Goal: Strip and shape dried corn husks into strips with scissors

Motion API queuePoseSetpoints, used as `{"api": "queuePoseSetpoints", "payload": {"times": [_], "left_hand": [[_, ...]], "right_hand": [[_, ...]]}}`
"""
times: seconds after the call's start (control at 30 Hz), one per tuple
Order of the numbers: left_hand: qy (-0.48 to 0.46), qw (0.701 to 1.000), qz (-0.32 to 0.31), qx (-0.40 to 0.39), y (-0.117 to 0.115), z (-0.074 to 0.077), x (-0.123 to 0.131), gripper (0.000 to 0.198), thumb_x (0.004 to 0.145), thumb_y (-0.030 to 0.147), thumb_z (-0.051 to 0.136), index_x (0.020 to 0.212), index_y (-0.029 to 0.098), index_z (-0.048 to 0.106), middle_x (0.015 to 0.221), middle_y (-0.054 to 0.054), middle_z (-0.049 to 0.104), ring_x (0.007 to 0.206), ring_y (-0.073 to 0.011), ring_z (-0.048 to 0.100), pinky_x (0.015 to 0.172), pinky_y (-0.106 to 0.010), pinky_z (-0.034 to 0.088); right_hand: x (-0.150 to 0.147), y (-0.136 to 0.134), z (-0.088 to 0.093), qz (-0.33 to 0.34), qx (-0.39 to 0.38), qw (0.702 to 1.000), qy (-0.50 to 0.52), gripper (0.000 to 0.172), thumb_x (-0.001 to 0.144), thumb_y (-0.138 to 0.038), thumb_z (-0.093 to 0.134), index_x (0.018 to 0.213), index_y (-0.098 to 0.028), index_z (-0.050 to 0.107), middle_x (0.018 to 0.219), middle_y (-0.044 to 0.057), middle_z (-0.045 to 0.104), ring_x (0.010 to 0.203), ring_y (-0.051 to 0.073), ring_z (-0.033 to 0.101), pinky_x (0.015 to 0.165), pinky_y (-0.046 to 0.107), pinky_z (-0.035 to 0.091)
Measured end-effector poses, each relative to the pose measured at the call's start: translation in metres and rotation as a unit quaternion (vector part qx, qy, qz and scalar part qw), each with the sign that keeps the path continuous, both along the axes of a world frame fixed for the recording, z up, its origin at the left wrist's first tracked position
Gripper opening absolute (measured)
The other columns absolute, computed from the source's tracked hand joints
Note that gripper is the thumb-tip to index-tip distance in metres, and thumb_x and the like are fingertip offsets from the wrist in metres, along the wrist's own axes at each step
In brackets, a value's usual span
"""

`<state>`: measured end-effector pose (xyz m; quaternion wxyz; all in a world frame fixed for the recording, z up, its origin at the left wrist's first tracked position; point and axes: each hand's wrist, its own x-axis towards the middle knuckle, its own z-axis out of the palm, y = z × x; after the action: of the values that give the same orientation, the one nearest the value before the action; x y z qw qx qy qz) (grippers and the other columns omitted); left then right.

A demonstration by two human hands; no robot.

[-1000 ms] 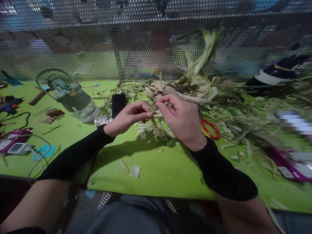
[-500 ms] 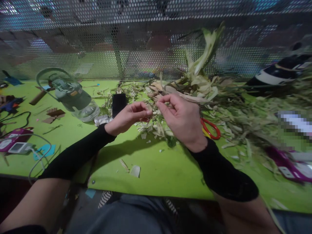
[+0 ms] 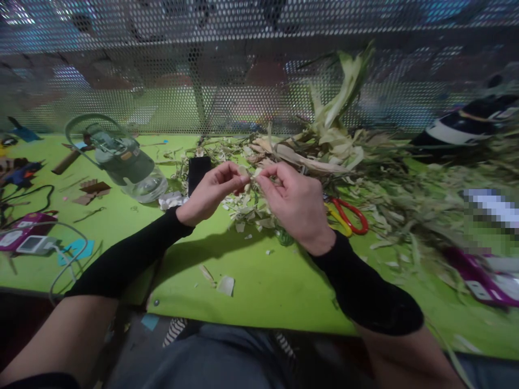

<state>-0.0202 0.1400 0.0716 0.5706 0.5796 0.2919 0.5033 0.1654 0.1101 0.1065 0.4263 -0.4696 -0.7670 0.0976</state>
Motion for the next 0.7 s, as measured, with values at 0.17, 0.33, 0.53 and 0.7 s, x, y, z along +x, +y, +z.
{"api": "queuePoseSetpoints", "payload": {"times": [0.17,0.33,0.53,0.7], "left_hand": [[0.015,0.998,0.055,0.034,0.001,-0.003,0.000,0.037,0.085,0.044,0.085,0.087,0.018,0.058,0.075,0.004,0.061,0.069,-0.0075,0.054,0.067,-0.024,0.044],[-0.107,0.985,0.102,0.094,0.003,-0.003,0.002,0.034,0.086,0.041,0.086,0.090,0.020,0.060,0.082,0.004,0.065,0.074,-0.0070,0.059,0.073,-0.022,0.050],[-0.132,0.989,-0.057,0.041,-0.007,0.012,0.001,0.041,0.082,0.052,0.088,0.089,0.021,0.062,0.081,0.003,0.065,0.074,-0.0084,0.064,0.075,-0.024,0.056],[-0.054,0.993,-0.065,0.088,-0.003,0.025,-0.016,0.046,0.077,0.060,0.089,0.085,0.020,0.067,0.086,0.000,0.068,0.081,-0.0121,0.066,0.080,-0.029,0.055]], "right_hand": [[-0.007,-0.004,-0.004,0.028,-0.055,0.998,0.032,0.017,0.096,-0.036,0.070,0.086,-0.022,0.069,0.054,-0.008,0.043,0.047,0.010,0.033,0.050,0.029,0.024],[-0.030,-0.015,-0.025,0.114,-0.222,0.952,0.176,0.028,0.098,-0.046,0.066,0.084,-0.022,0.068,0.058,-0.006,0.041,0.051,0.010,0.033,0.049,0.027,0.023],[-0.040,-0.009,-0.047,0.213,-0.415,0.804,0.368,0.046,0.081,-0.062,0.082,0.073,-0.025,0.054,0.057,-0.011,0.024,0.050,0.008,0.016,0.046,0.026,0.016],[-0.002,0.027,-0.028,0.193,-0.310,0.896,0.252,0.045,0.081,-0.065,0.082,0.076,-0.026,0.062,0.056,-0.009,0.031,0.052,0.010,0.022,0.047,0.029,0.020]]}}
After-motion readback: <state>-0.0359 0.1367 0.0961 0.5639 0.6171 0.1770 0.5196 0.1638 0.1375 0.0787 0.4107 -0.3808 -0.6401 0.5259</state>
